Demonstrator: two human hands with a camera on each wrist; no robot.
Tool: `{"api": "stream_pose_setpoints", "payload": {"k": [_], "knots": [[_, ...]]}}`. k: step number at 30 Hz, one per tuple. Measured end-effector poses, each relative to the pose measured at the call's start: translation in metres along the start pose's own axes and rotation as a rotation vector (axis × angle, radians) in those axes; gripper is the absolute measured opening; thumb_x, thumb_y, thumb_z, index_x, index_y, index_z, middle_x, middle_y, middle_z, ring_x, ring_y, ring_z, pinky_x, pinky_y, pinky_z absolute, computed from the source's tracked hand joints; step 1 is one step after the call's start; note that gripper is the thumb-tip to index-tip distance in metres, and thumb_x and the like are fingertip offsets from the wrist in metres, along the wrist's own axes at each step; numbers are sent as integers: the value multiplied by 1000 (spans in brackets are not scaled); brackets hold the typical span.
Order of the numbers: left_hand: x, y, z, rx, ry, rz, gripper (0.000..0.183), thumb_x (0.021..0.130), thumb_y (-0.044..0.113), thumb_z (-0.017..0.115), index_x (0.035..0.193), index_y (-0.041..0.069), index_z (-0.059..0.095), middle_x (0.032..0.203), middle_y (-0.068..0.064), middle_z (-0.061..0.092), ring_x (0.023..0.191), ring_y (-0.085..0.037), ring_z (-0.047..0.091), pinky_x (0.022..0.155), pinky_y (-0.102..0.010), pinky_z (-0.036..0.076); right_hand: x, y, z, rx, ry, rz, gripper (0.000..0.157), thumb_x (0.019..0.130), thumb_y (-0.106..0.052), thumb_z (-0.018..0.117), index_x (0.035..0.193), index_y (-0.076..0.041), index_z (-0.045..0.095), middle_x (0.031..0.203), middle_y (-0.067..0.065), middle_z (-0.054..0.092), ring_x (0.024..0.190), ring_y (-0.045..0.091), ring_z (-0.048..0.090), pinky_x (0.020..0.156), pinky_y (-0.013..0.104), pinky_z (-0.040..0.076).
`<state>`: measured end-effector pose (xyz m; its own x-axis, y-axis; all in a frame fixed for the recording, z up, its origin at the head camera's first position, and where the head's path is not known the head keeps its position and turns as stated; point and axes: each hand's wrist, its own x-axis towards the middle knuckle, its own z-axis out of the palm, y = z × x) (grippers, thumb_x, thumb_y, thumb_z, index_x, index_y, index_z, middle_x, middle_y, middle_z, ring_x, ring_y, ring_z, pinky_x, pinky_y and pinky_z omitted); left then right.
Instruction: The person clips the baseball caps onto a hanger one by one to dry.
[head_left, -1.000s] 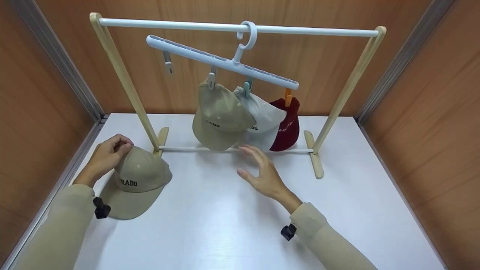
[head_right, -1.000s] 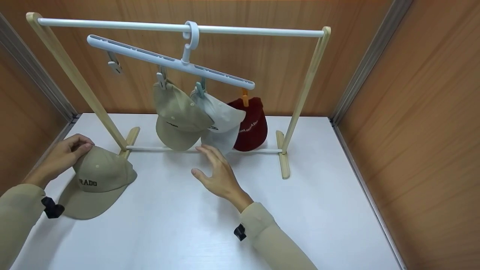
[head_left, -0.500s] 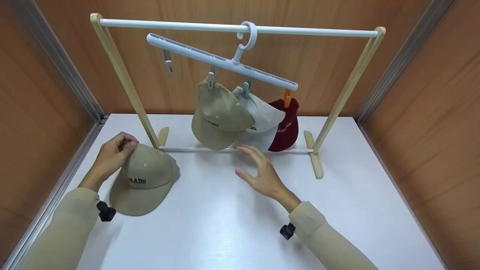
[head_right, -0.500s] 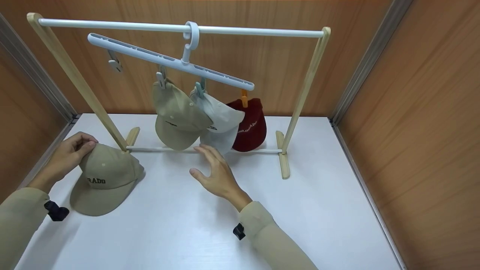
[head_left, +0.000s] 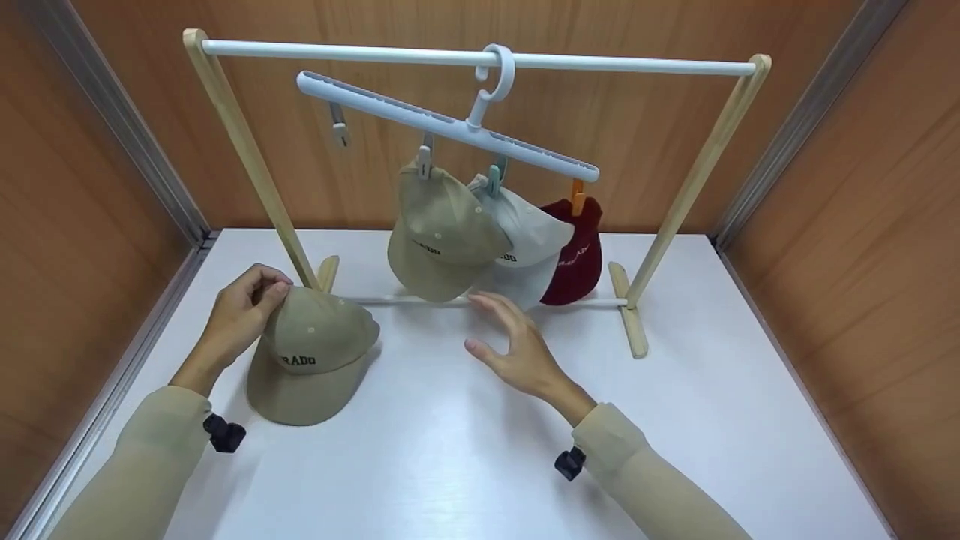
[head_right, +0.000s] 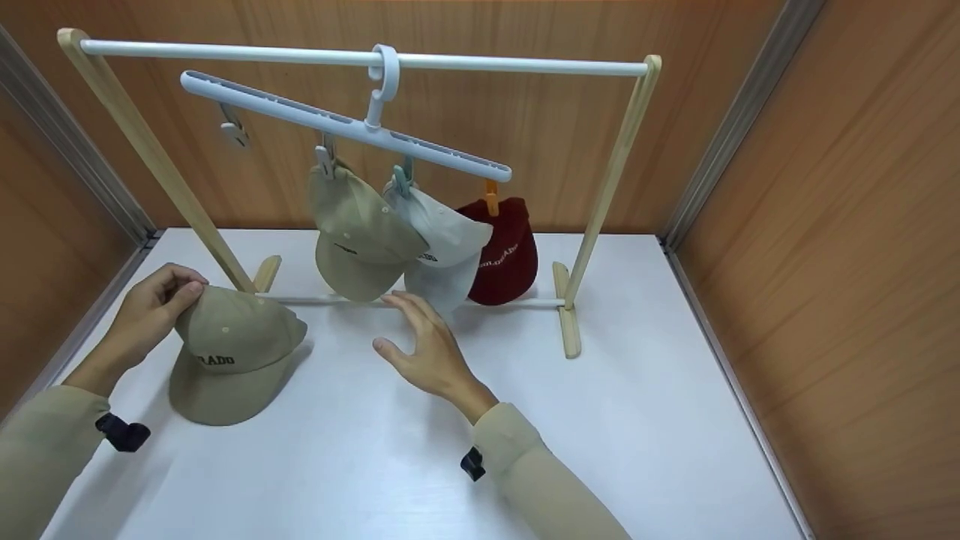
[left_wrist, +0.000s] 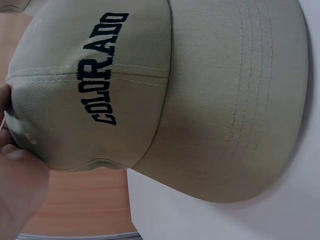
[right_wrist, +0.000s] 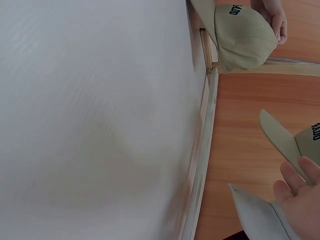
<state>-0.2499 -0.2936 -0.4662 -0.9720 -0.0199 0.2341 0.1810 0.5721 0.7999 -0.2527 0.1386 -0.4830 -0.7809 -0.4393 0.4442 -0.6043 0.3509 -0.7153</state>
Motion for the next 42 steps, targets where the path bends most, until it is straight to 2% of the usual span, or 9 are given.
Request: {"api": "stream_pose_setpoints", "payload": {"k": [13, 17, 23, 27, 30, 33, 38, 42], "knots": [[-8, 25, 23, -57, 40, 68, 30, 113, 27, 53, 128, 2, 61, 117, -9, 64, 100, -12, 57, 83, -9, 47, 16, -16, 9, 35, -48, -9, 60, 99, -25, 77, 153, -11, 55, 154, 3, 55, 139, 26, 55, 119, 44, 42], [-9, 33, 26, -71, 57, 106, 25, 113, 20, 54, 126, 1, 61, 117, -10, 65, 100, -9, 58, 84, -8, 48, 26, -22, 15, 56, -58, -22, 59, 99, -24, 77, 152, -11, 55, 151, 7, 57, 137, 27, 56, 117, 46, 44], [-9, 45, 30, -75, 78, 135, 23, 112, 20, 55, 124, 1, 62, 116, -10, 65, 100, -7, 60, 84, -8, 48, 44, -34, 26, 67, -88, -22, 58, 99, -24, 77, 151, -10, 56, 151, 5, 58, 138, 22, 55, 118, 43, 44], [-9, 49, 31, -80, 84, 150, 23, 112, 20, 56, 123, 0, 63, 114, -9, 65, 97, -9, 59, 82, -10, 48, 58, -42, 37, 118, -118, -29, 57, 100, -21, 76, 151, -5, 55, 150, 12, 58, 139, 27, 55, 118, 46, 43], [-10, 51, 33, -85, 91, 151, 23, 112, 19, 56, 123, 0, 64, 113, -9, 65, 96, -9, 59, 81, -11, 48, 67, -46, 45, 120, -148, -19, 57, 101, -21, 74, 151, -4, 54, 150, 12, 58, 140, 26, 54, 119, 40, 42], [-11, 53, 34, -91, 93, 143, 23, 112, 19, 56, 123, 1, 64, 113, -9, 65, 96, -9, 58, 81, -11, 48, 76, -51, 52, 103, -173, 5, 55, 102, -23, 73, 152, -7, 55, 151, 9, 57, 140, 22, 54, 118, 31, 42], [-15, 56, 37, -97, 99, 143, 22, 112, 18, 57, 123, 1, 64, 113, -9, 65, 96, -9, 59, 81, -11, 48, 86, -56, 61, 84, -205, 7, 53, 103, -22, 71, 151, -8, 55, 151, 9, 58, 139, 23, 56, 116, 30, 44], [-16, 59, 39, -96, 99, 156, 22, 112, 18, 56, 123, 1, 64, 112, -8, 65, 95, -10, 58, 80, -11, 47, 93, -59, 67, 66, -221, -12, 49, 104, -22, 71, 149, -9, 58, 147, 8, 63, 138, 17, 58, 116, 25, 42]]}}
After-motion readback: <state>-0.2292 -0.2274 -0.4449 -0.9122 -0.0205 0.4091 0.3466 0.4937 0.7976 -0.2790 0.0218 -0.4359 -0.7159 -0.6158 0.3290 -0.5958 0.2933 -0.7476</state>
